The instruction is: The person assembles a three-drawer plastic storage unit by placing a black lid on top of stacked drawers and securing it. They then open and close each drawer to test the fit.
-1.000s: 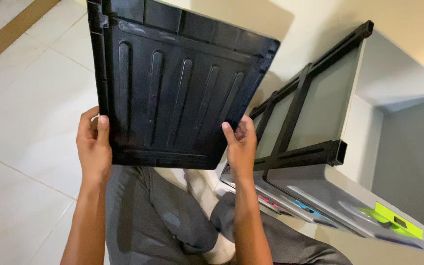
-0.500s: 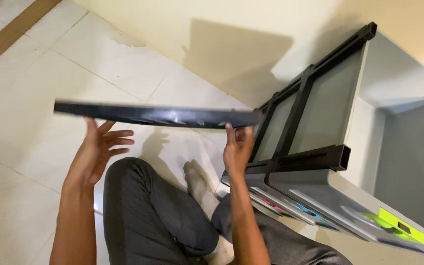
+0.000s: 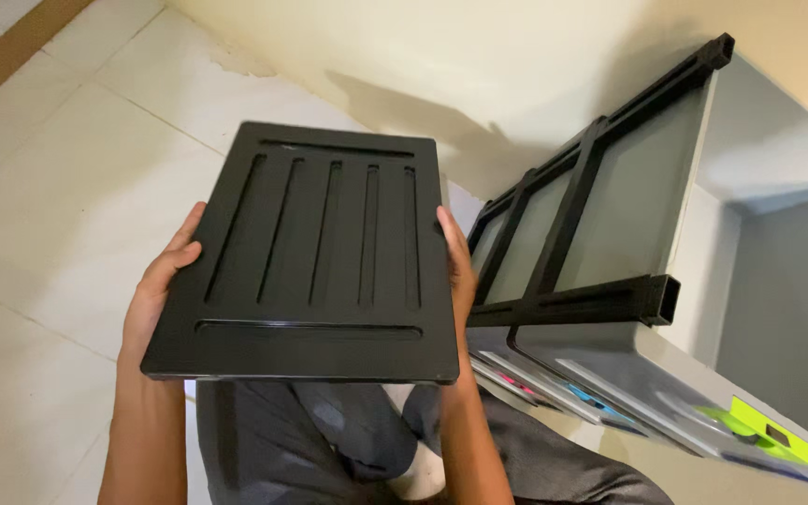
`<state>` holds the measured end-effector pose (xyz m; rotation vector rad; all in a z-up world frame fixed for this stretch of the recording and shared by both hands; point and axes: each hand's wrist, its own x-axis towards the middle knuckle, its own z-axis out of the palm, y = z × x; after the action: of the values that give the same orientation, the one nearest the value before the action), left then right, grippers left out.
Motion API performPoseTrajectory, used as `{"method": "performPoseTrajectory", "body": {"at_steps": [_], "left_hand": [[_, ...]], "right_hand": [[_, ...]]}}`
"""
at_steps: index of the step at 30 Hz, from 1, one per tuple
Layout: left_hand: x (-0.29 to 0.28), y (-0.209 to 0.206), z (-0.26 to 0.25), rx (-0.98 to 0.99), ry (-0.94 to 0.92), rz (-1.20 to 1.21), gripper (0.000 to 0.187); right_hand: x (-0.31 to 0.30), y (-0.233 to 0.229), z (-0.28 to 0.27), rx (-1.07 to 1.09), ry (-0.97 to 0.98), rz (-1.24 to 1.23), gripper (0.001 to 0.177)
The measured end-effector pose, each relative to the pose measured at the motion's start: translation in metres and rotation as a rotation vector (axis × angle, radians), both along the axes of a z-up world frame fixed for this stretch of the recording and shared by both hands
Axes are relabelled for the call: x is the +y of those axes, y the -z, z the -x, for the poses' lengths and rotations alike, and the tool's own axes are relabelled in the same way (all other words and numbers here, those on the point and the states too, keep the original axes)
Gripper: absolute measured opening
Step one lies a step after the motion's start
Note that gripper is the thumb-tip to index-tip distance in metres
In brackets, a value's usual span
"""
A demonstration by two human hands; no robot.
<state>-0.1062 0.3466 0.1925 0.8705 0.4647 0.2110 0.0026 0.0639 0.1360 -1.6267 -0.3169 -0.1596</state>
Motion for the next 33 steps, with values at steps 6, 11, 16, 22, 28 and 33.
{"method": "performPoseTrajectory", "body": {"at_steps": [6,11,16,22,28,33], "left_hand": [[-0.008,-0.006,0.003,-0.054,-0.009,-0.155,0.069],[-0.006,-0.005,0.004,-0.088,-0.016,-0.236,0.073],[-0.009,0.000,0.009,-0.073,-0.046,-0.187,0.077],[-0.008,0.016,0.017,-0.124,-0.023,-0.172,0.079],[-0.002,0.034,0.017,-0.070,0.007,-0.290,0.070],[-0.002,0.031,0.018,-0.073,0.045,-0.395,0.064]], "right_hand": [[-0.013,0.013,0.004,0.228,-0.062,-0.113,0.066],[-0.034,0.030,-0.001,0.469,-0.101,-0.210,0.054],[-0.036,0.029,0.025,0.596,-0.040,-0.293,0.051],[-0.031,0.018,0.034,0.497,-0.085,-0.253,0.066],[-0.034,0.019,0.036,0.512,-0.071,-0.295,0.071],[-0.036,0.019,0.035,0.458,-0.078,-0.289,0.069]]}}
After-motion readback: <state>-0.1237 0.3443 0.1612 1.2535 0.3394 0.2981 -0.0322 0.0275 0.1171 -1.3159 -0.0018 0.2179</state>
